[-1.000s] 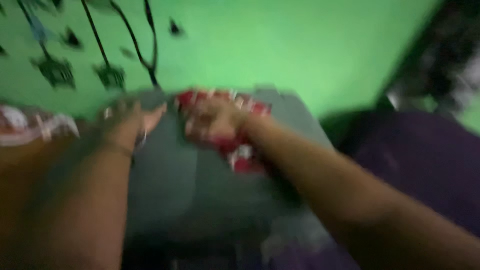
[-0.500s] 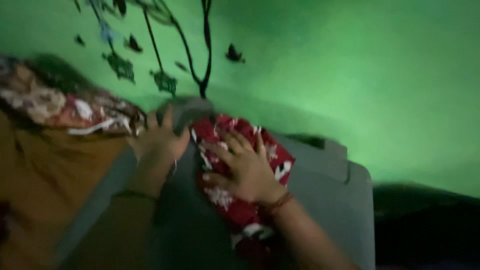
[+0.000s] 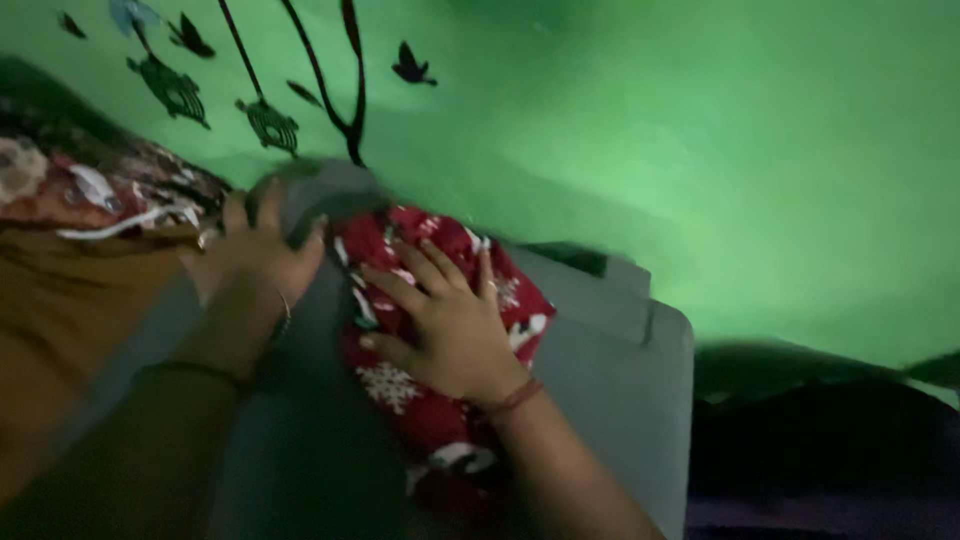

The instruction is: The person hangs a bag in a closet, closes and locks the closet doors, then wipes down the doors, a large trunk, and a tabletop with a cloth.

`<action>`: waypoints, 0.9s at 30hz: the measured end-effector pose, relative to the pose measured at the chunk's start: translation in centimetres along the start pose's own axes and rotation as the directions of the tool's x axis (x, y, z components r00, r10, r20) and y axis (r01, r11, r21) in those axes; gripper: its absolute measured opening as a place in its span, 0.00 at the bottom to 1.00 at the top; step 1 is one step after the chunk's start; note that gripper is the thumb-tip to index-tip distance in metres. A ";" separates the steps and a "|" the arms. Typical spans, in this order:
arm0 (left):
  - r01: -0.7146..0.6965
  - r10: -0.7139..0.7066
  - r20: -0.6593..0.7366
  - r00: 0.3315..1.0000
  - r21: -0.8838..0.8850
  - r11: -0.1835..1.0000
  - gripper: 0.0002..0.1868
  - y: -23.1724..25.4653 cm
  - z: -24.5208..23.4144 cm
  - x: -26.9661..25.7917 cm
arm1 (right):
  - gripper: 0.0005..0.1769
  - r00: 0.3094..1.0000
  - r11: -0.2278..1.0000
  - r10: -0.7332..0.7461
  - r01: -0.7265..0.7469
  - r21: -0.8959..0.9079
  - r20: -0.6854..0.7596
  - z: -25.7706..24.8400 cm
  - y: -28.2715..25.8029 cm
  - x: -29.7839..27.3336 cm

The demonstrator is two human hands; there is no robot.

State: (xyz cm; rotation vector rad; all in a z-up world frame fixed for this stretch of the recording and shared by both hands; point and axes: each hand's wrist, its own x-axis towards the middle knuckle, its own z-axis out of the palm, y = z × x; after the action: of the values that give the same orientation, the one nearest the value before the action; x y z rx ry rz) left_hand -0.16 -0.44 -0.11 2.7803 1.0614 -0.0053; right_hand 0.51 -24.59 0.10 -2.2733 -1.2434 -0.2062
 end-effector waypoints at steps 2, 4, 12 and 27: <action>0.002 -0.002 0.019 1.000 -0.020 1.000 0.46 -0.6 0.1 0.7 | 0.40 0.995 0.995 0.100 -0.100 -0.026 0.001 0.1 -0.3 0.9; -0.008 0.007 -0.025 1.000 -0.033 0.999 0.46 -0.7 0.9 1.1 | 0.40 0.977 0.976 0.212 -0.211 -0.054 0.021 0.4 -0.8 1.4; 0.016 -0.009 0.096 0.995 -0.067 0.998 0.43 -0.8 1.7 3.5 | 0.41 0.945 0.933 0.325 -0.314 -0.177 0.034 2.8 -0.2 5.0; -0.051 0.057 0.068 0.996 -0.090 0.995 0.39 -1.6 2.1 4.7 | 0.39 0.865 0.826 0.497 -0.495 -0.268 -0.066 5.1 -1.8 7.2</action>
State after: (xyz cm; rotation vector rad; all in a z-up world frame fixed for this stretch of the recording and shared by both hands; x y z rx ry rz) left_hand 2.41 3.54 -2.77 2.7070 0.9462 -0.0474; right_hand 2.47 -15.88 -0.81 -2.7547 -0.6067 -0.1863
